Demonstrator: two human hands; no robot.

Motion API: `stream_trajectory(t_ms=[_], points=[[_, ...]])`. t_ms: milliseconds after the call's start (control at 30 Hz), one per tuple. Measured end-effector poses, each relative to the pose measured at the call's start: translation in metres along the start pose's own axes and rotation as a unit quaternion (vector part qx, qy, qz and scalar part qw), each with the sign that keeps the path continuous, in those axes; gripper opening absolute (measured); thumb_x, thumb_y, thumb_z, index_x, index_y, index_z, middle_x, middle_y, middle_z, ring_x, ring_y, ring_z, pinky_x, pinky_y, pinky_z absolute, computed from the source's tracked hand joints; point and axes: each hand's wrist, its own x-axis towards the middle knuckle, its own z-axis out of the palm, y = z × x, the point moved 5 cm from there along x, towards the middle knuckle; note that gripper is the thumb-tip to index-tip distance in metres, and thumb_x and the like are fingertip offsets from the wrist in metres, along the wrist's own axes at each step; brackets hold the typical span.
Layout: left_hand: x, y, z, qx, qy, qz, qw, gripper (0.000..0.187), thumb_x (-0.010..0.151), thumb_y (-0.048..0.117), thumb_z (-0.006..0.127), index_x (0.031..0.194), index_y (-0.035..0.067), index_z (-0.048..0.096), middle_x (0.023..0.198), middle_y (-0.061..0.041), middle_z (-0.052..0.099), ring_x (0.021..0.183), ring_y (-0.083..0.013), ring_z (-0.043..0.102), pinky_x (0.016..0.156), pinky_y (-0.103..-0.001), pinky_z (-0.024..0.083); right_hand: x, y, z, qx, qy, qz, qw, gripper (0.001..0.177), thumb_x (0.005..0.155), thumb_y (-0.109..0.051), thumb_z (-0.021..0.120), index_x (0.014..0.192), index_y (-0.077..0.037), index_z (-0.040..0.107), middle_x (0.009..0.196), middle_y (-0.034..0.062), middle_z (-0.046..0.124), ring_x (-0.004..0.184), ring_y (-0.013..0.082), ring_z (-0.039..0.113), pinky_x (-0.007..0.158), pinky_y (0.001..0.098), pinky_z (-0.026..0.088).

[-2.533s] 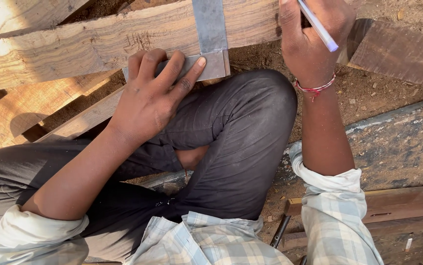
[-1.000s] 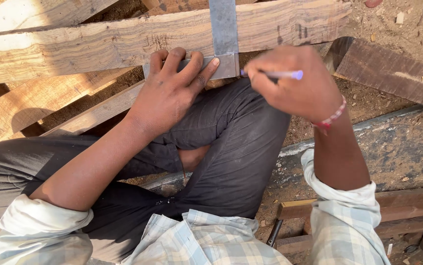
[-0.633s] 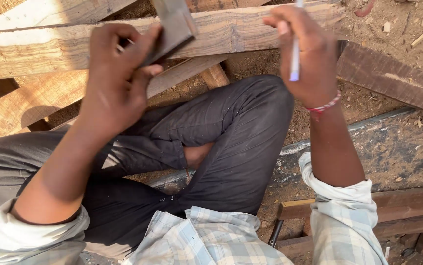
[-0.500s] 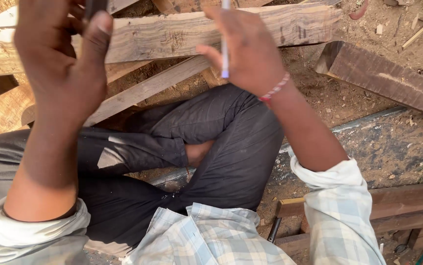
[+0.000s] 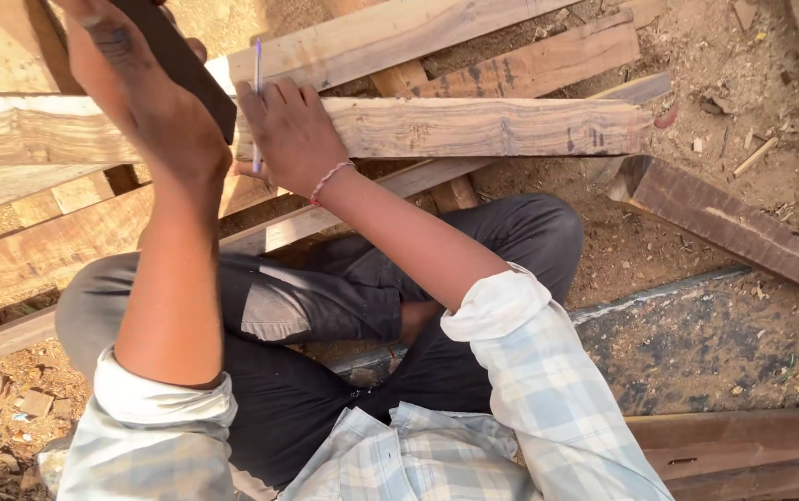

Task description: The recorder uses a square and a pen to mark cutting lines on pieces of lumber.

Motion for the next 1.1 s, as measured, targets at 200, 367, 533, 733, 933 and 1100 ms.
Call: stream_trajectory(t_ms=[200, 367, 533, 733, 933, 1100], points=[[0.012, 0.022, 0.011, 0.05, 0.002, 0.02, 0.999, 0.055, 0.121, 0.051, 0.031, 0.112, 0.002, 0.052, 0.101, -0.004, 0.052, 0.079, -0.0118, 0.042, 0.074, -0.027, 0.038, -0.022, 0.03, -0.014, 0.039, 0.016, -0.035, 0.998, 0.094, 0.068, -0.052, 0.093, 0.137, -0.003, 0.051, 0.105, 0.0141, 0.06, 0.109, 0.0335, 0.053, 0.098, 0.0453, 0.044], [0.016, 0.05, 0.021, 0.156, -0.007, 0.13, 0.979, 0.055, 0.122, 0.049, 0.024, 0.114, 0.001, 0.049, 0.105, -0.009, 0.046, 0.098, -0.0197, 0.049, 0.094, -0.033, 0.043, -0.1, 0.116, -0.061, 0.002, -0.165, 0.007, 0.986, 0.098, 0.075, -0.065, 0.088, 0.14, -0.002, 0.051, 0.103, 0.0147, 0.058, 0.102, 0.0289, 0.049, 0.091, 0.0368, 0.045], [0.01, 0.044, 0.02, 0.193, 0.0, 0.149, 0.97, 0.055, 0.121, 0.048, 0.023, 0.114, 0.002, 0.051, 0.103, -0.008, 0.048, 0.094, -0.0194, 0.048, 0.088, -0.034, 0.041, -0.218, 0.276, -0.158, -0.075, -0.213, 0.057, 0.972, 0.104, 0.068, -0.065, 0.081, 0.15, -0.009, 0.049, 0.129, 0.0161, 0.064, 0.127, 0.0328, 0.049, 0.109, 0.0451, 0.038], [0.003, 0.043, 0.039, 0.223, -0.018, 0.124, 0.967, 0.056, 0.122, 0.049, 0.025, 0.112, 0.0, 0.051, 0.101, -0.01, 0.046, 0.091, -0.0211, 0.047, 0.085, -0.036, 0.04, -0.321, 0.4, -0.23, -0.248, -0.28, 0.229, 0.899, 0.116, 0.063, -0.067, 0.083, 0.161, -0.023, 0.039, 0.155, 0.015, 0.048, 0.153, 0.029, 0.03, 0.124, 0.0469, 0.01], [-0.005, 0.04, 0.05, 0.253, -0.061, 0.134, 0.956, 0.056, 0.123, 0.046, 0.025, 0.111, 0.0, 0.054, 0.1, -0.012, 0.048, 0.091, -0.0228, 0.05, 0.084, -0.038, 0.043, -0.225, 0.312, -0.191, -0.115, -0.151, 0.131, 0.973, 0.131, 0.054, -0.078, 0.078, 0.16, -0.011, 0.039, 0.154, 0.0261, 0.047, 0.145, 0.0422, 0.04, 0.122, 0.053, 0.024], [-0.006, 0.039, 0.05, 0.268, -0.088, 0.118, 0.952, 0.054, 0.124, 0.044, 0.027, 0.111, 0.001, 0.056, 0.098, -0.011, 0.049, 0.088, -0.0224, 0.05, 0.08, -0.038, 0.04, -0.178, 0.264, -0.155, -0.081, -0.162, 0.1, 0.978, 0.126, 0.059, -0.071, 0.083, 0.16, -0.011, 0.039, 0.14, 0.0258, 0.054, 0.136, 0.0443, 0.047, 0.118, 0.0535, 0.036]])
